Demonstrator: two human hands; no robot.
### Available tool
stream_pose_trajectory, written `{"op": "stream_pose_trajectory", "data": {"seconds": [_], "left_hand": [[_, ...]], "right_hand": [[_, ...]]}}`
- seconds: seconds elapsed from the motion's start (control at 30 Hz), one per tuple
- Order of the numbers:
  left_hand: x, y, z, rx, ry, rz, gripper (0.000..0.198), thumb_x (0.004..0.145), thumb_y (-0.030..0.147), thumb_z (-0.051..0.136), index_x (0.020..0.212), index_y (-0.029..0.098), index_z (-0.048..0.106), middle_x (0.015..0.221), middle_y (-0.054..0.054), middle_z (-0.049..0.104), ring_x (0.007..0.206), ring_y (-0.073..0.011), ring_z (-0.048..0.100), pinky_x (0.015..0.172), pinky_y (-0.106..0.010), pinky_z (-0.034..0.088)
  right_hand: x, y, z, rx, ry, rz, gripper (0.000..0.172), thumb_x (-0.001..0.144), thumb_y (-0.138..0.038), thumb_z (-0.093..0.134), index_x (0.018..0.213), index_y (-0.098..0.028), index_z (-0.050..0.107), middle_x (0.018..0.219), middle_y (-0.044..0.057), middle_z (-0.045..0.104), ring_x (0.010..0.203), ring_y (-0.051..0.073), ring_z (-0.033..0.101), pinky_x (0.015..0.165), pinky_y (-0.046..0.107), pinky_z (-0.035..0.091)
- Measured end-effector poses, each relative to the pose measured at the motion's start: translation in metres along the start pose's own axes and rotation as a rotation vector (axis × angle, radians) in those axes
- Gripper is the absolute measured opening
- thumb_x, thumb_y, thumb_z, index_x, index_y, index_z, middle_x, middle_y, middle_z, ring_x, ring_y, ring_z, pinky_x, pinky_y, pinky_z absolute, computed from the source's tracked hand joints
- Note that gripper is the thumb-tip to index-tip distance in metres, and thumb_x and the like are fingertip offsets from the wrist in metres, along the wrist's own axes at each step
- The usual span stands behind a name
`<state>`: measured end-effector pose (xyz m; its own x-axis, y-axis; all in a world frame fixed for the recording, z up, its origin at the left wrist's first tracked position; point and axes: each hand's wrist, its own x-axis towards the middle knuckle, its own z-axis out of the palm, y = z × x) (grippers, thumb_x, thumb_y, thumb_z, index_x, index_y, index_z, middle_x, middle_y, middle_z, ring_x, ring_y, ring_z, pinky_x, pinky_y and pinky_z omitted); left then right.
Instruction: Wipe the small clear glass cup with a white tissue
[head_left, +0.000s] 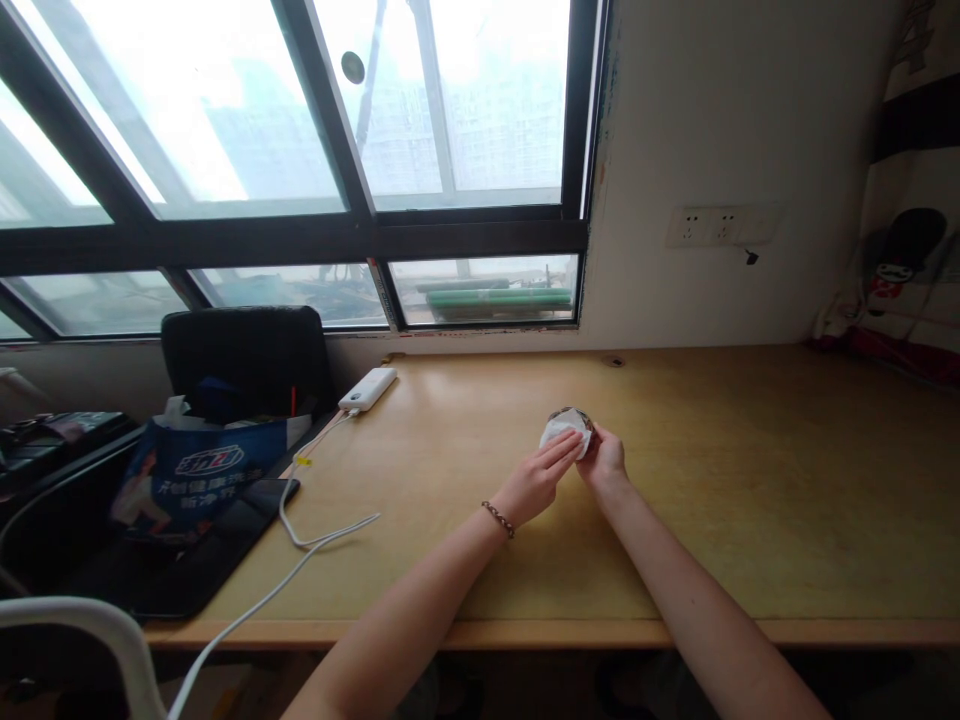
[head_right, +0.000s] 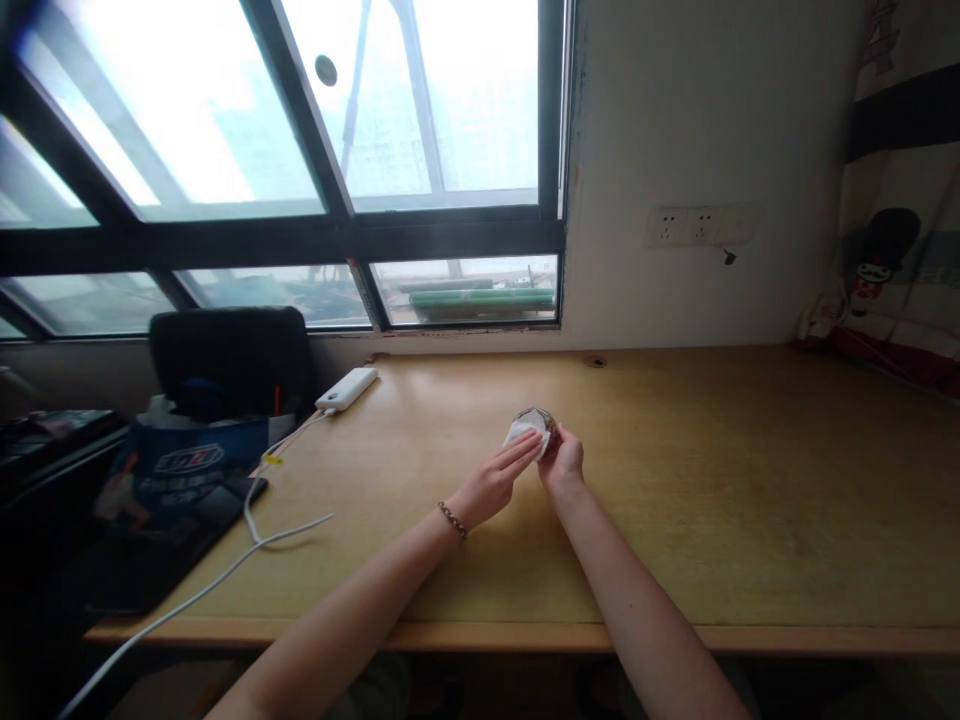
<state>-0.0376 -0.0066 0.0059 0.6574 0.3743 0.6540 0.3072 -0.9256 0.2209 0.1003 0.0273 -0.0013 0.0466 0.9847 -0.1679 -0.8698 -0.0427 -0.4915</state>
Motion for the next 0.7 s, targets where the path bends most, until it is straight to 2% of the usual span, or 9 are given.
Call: {"op": "stream_pose_trajectory", "data": {"seconds": [0.1,0.23,0.33,0.47,0.57,0.7], "left_hand": [[0.002,0.002,0.002,0.033,-0.019,0.016,0.059,0.076,-0.005,0.024,0.131,0.015,0.029,0.134,-0.008,0.032,0.127,-0.0202,0.02,0.103,-0.043,0.03],[0.003,-0.003,-0.001,0.058,0.033,-0.045,0.052,0.078,-0.002,0.028,0.126,0.015,0.037,0.129,-0.01,0.04,0.126,-0.0205,0.024,0.102,-0.043,0.031],[0.003,-0.008,-0.005,0.036,0.116,-0.145,0.049,0.078,0.0,0.031,0.124,0.016,0.04,0.127,-0.01,0.043,0.123,-0.0204,0.03,0.101,-0.042,0.033],[0.0,-0.015,-0.006,-0.037,0.232,-0.349,0.053,0.075,-0.002,0.033,0.122,0.018,0.043,0.126,-0.008,0.045,0.117,-0.0189,0.039,0.099,-0.038,0.035],[-0.002,-0.022,-0.003,-0.122,0.315,-0.495,0.045,0.077,0.001,0.036,0.116,0.018,0.05,0.118,-0.007,0.052,0.108,-0.0185,0.048,0.094,-0.036,0.041],[-0.003,-0.024,0.003,-0.207,0.381,-0.565,0.036,0.081,0.008,0.038,0.112,0.018,0.054,0.107,-0.007,0.059,0.098,-0.0186,0.055,0.086,-0.035,0.047]], "right_hand": [[-0.006,0.011,0.004,-0.028,-0.006,0.088,0.023,0.077,-0.016,0.04,0.062,-0.015,0.057,0.059,0.004,0.062,0.055,0.013,0.06,0.052,0.023,0.051],[-0.014,0.024,0.01,-0.049,0.056,0.107,0.025,0.075,-0.009,0.038,0.058,-0.015,0.056,0.05,0.0,0.058,0.043,0.009,0.053,0.038,0.017,0.044],[-0.016,0.027,0.014,-0.046,0.08,0.089,0.021,0.073,-0.009,0.042,0.058,-0.015,0.055,0.048,-0.002,0.056,0.038,0.008,0.048,0.035,0.016,0.041],[-0.017,0.023,0.016,-0.081,0.051,0.071,0.02,0.076,-0.013,0.042,0.064,-0.015,0.057,0.055,0.0,0.06,0.045,0.01,0.054,0.044,0.019,0.046],[-0.017,0.016,0.017,-0.078,0.09,0.062,0.023,0.079,-0.014,0.039,0.065,-0.015,0.057,0.056,0.001,0.061,0.047,0.01,0.055,0.046,0.02,0.047],[-0.015,0.006,0.014,-0.038,0.12,0.045,0.026,0.081,-0.015,0.036,0.062,-0.016,0.053,0.048,-0.001,0.057,0.041,0.01,0.051,0.041,0.02,0.044]]}}
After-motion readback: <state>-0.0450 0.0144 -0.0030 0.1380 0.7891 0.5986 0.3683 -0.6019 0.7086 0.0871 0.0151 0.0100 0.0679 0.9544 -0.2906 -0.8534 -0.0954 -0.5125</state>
